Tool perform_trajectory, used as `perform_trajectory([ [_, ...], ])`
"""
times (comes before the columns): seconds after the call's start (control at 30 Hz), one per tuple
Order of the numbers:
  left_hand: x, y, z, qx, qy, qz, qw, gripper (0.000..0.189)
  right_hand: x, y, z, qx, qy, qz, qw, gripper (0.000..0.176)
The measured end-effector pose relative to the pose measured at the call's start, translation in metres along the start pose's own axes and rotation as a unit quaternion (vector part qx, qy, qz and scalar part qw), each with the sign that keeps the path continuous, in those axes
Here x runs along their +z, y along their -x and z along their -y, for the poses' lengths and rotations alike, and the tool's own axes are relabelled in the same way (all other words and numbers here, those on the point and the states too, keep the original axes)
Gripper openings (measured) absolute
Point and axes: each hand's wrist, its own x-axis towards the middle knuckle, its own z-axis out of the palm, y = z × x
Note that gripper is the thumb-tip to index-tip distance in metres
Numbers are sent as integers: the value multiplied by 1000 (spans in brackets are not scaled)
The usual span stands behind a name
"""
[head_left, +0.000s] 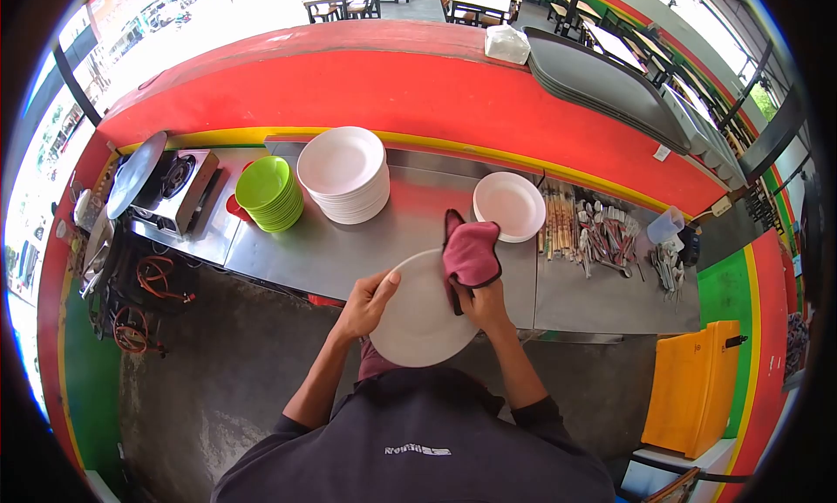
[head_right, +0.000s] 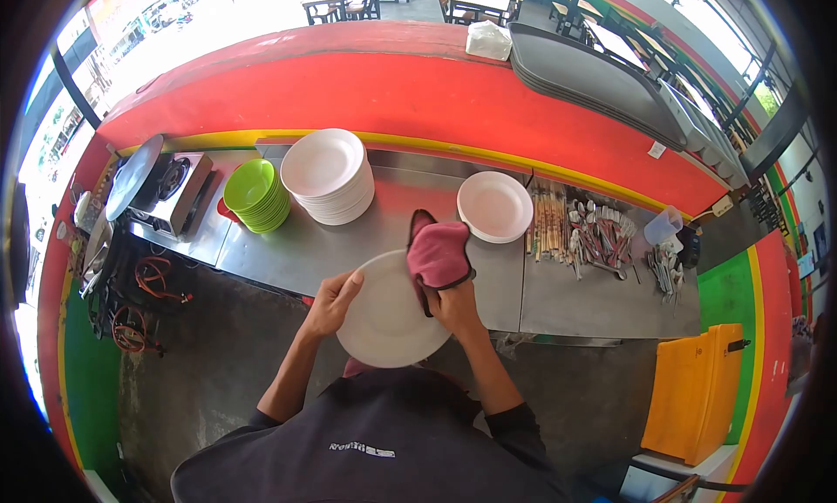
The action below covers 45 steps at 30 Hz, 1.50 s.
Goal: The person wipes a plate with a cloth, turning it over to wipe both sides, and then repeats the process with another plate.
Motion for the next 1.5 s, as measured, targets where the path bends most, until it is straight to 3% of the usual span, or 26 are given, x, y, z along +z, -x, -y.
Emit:
perform_trajectory([
  [0.1,12,6,-12,49,-56,53,996,40,-6,-10,17,-23,12,63,998,33],
  [0.13,8,6,-12,27,-77,99,992,41,-7,-12,21,-27,17,86,996,35],
  [0.33,-1,6,-32,26,-64,74,995,37,-12,-17,16,74,-66,96,990,39],
  [0.43,-15,6,-38,35,-64,24,997,37,-8,-7,10,197,-150,58,967,38],
  [0.57,-26,0,-8,79,12,-105,991,42,23,16,18,282,-236,-153,917,30],
  [0.63,-13,-2,-8,90,83,-171,978,44,42,36,22,368,-274,-203,865,30],
  [0.77,20,-5,13,112,147,-283,941,39,74,47,44,435,-347,-362,748,31],
  [0.87,52,-1,16,134,165,-352,912,36,65,40,45,445,-370,-372,726,31],
  [0.97,54,2,20,127,152,-299,933,35,54,39,32,451,-358,-368,730,22],
  [1.07,33,-1,1,104,98,-195,970,32,40,42,18,454,-347,-317,757,26],
  [1.13,11,-7,-5,86,73,-106,988,43,37,51,8,401,-308,-274,818,33],
  [1.27,-8,-11,-19,74,-21,-30,997,35,26,55,-4,278,-195,-141,930,46],
  [1.37,-13,-7,-20,26,-47,10,998,30,1,40,3,315,-227,-52,920,46],
  [1.5,-7,-7,-31,83,-122,63,987,22,-19,13,19,223,-194,47,954,37],
])
